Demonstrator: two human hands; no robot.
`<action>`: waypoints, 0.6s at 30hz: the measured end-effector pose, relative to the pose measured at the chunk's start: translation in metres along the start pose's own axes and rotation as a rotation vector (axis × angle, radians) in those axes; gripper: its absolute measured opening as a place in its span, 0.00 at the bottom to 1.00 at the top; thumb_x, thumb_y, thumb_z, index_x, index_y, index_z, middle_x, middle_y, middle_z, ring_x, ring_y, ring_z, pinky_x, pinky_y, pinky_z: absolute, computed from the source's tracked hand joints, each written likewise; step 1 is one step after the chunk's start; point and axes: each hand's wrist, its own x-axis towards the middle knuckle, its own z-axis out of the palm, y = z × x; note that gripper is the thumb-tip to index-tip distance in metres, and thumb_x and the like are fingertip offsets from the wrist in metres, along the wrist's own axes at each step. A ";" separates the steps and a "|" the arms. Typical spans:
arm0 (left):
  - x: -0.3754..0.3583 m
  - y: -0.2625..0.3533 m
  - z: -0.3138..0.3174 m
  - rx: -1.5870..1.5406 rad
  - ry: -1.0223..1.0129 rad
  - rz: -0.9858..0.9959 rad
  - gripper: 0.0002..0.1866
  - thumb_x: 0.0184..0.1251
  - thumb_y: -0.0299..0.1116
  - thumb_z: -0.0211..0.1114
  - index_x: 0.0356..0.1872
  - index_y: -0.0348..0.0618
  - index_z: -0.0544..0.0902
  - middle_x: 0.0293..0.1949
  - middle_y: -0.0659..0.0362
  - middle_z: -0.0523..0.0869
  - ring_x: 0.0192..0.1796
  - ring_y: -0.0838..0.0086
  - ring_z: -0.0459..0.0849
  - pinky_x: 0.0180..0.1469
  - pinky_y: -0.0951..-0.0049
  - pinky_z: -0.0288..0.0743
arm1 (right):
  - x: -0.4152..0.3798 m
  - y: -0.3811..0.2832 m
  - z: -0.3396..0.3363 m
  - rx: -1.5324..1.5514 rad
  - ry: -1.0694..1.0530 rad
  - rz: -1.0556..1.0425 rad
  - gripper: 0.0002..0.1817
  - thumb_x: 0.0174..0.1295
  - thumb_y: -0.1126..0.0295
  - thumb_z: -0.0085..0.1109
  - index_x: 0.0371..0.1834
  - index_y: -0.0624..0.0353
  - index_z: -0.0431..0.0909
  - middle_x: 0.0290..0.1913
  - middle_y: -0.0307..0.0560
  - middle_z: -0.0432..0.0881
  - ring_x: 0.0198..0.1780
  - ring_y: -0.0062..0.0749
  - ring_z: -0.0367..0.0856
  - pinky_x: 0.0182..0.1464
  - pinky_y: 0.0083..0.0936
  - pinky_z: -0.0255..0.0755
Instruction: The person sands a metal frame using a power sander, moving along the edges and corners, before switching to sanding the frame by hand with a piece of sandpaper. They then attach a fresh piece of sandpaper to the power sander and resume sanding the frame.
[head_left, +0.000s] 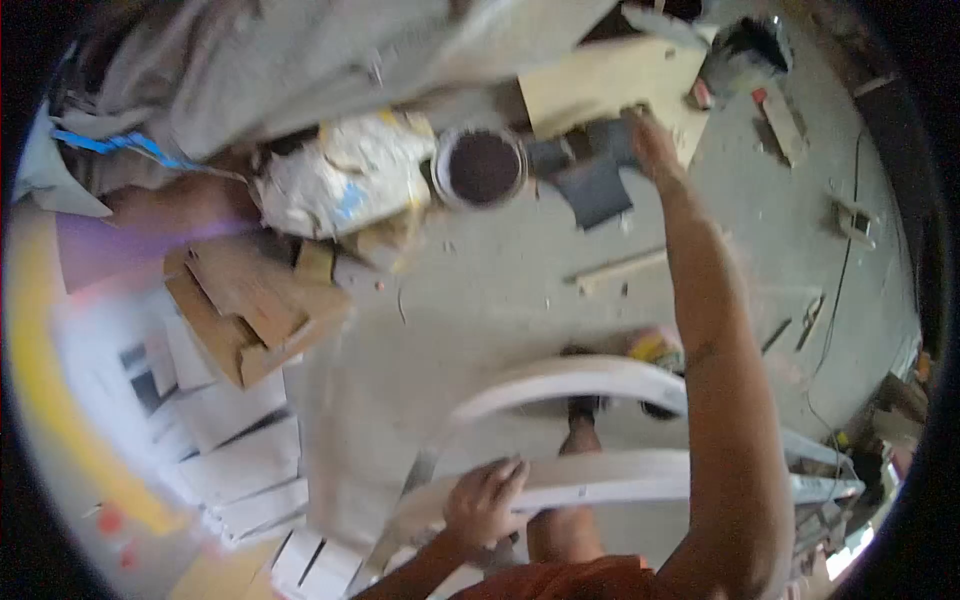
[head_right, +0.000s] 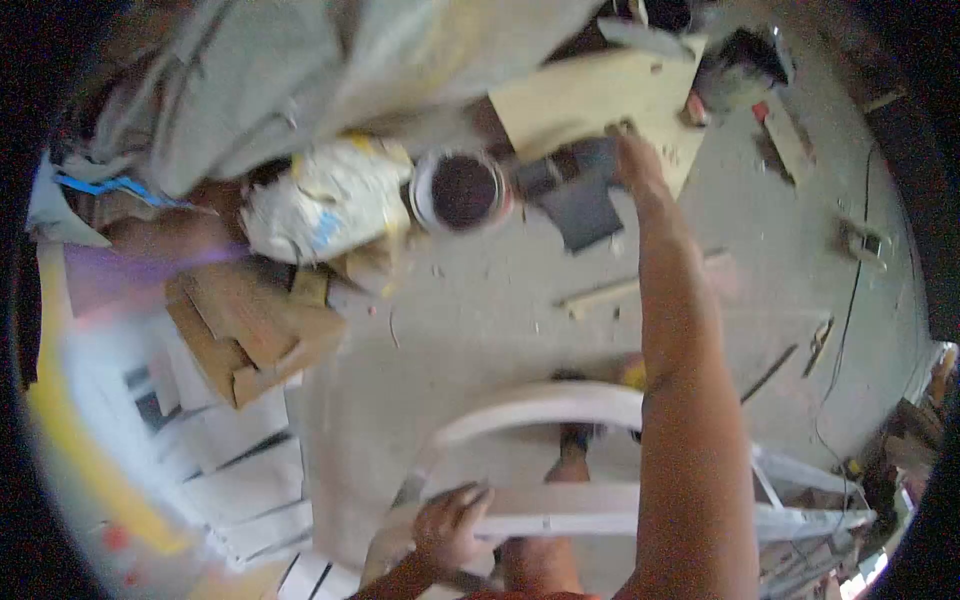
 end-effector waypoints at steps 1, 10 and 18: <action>-0.003 -0.006 0.006 0.010 -0.004 0.025 0.38 0.44 0.51 0.86 0.57 0.43 0.85 0.59 0.54 0.87 0.55 0.59 0.89 0.58 0.58 0.84 | 0.002 -0.004 0.005 0.078 -0.005 0.031 0.18 0.71 0.65 0.55 0.63 0.49 0.78 0.58 0.59 0.84 0.61 0.62 0.82 0.61 0.52 0.76; -0.007 -0.007 0.012 -0.039 -0.079 -0.013 0.41 0.47 0.50 0.83 0.64 0.43 0.81 0.63 0.55 0.85 0.60 0.59 0.87 0.62 0.54 0.81 | -0.014 -0.052 -0.003 -0.413 0.078 -0.267 0.13 0.70 0.71 0.59 0.56 0.53 0.81 0.53 0.55 0.83 0.54 0.58 0.84 0.56 0.48 0.77; 0.006 0.012 -0.010 0.136 -0.094 0.006 0.37 0.53 0.49 0.81 0.61 0.42 0.80 0.52 0.49 0.87 0.51 0.53 0.86 0.55 0.52 0.81 | -0.191 -0.141 -0.185 -0.117 0.295 -0.231 0.26 0.72 0.58 0.64 0.66 0.57 0.66 0.58 0.62 0.78 0.56 0.61 0.80 0.57 0.47 0.75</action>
